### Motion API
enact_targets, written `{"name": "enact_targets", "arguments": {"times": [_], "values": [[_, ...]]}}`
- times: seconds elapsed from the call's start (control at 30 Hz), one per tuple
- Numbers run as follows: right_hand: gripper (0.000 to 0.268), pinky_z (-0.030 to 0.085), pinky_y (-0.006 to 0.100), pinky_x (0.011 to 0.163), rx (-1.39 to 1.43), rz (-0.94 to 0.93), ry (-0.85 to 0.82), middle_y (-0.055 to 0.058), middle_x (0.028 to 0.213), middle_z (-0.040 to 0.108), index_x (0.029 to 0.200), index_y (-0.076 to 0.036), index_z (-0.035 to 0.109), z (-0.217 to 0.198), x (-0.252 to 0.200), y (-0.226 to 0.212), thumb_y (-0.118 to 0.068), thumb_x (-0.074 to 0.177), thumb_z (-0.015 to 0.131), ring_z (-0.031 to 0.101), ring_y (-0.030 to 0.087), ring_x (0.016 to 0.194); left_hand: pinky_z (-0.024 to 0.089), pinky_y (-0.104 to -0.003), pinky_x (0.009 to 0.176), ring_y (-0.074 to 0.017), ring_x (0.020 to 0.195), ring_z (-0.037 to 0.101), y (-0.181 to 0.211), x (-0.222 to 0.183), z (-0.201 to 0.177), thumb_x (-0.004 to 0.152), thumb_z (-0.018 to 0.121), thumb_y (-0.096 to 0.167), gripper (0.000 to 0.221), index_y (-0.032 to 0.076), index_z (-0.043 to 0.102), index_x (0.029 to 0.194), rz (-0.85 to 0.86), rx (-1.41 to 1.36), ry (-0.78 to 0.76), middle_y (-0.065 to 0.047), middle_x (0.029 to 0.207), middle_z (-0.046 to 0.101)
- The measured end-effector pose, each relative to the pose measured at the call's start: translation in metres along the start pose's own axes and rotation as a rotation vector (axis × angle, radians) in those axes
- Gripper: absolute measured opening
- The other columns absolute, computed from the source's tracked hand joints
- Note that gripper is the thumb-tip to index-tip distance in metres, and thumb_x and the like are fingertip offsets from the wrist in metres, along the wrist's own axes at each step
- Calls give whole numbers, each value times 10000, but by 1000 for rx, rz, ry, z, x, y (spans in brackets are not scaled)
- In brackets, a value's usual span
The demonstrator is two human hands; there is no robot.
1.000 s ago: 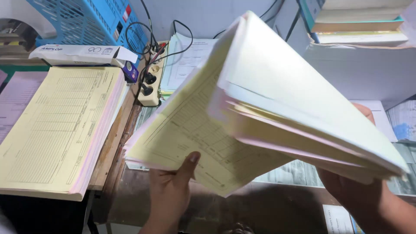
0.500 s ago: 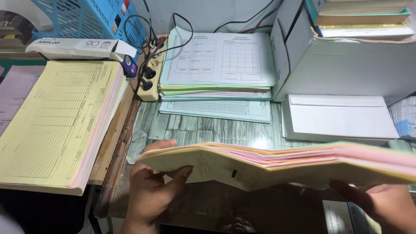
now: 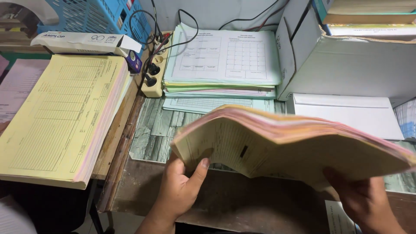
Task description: Sorting, folding, and organizing various printed forms and envelopes on a desk.
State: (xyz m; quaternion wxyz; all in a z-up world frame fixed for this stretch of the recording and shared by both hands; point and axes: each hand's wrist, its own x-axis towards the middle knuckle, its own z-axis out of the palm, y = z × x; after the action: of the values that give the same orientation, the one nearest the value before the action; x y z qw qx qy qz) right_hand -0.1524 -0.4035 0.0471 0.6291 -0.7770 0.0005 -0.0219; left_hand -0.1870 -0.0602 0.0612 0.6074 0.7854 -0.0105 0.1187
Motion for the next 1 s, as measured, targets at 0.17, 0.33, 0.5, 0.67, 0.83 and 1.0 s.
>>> {"name": "enact_targets", "arguments": {"times": [0.17,0.33,0.5,0.67,0.83,1.0], "values": [[570,484,424,1048,-186,-15,185,181,1285,632,1383,48,540,-14,-5,22,24,830,677,592,284,1162,558,-281,651,-140,807,660,3,-3,2,857,685,177,362,66,596,1190,14,-22,156,-57,1009,671],[417,651,578,599,-157,322,121,238,1090,695,1309,26,615,-4,3,-14,69,897,663,687,397,863,641,-343,791,-215,945,751,-6,1,-5,885,718,202,303,58,646,1142,-221,-39,75,-105,1005,761],[428,510,443,1085,18,295,64,224,1262,711,1177,194,678,-45,2,38,204,749,669,637,314,1152,693,-361,728,-209,848,813,5,3,-39,823,779,152,284,18,708,1063,-501,-126,-47,-140,960,849],[567,498,509,1089,-37,928,-115,231,1410,730,1446,16,591,2,19,-36,120,888,590,673,398,1264,598,-321,852,-135,987,778,32,40,-60,862,730,288,389,153,670,1223,-677,350,-484,-6,1143,830],[541,534,526,1057,-76,1003,-173,223,1420,778,1442,-2,660,10,18,-32,78,906,671,721,405,1257,611,-249,544,-97,575,688,12,75,-57,987,673,343,219,131,675,1044,-435,924,-388,19,783,746],[542,543,521,1061,-134,1002,-225,189,1431,783,1440,-17,660,14,23,-39,10,899,679,729,388,1277,495,-383,610,-201,818,667,-15,152,-22,970,668,149,66,109,657,918,196,718,-276,-23,909,727]]}}
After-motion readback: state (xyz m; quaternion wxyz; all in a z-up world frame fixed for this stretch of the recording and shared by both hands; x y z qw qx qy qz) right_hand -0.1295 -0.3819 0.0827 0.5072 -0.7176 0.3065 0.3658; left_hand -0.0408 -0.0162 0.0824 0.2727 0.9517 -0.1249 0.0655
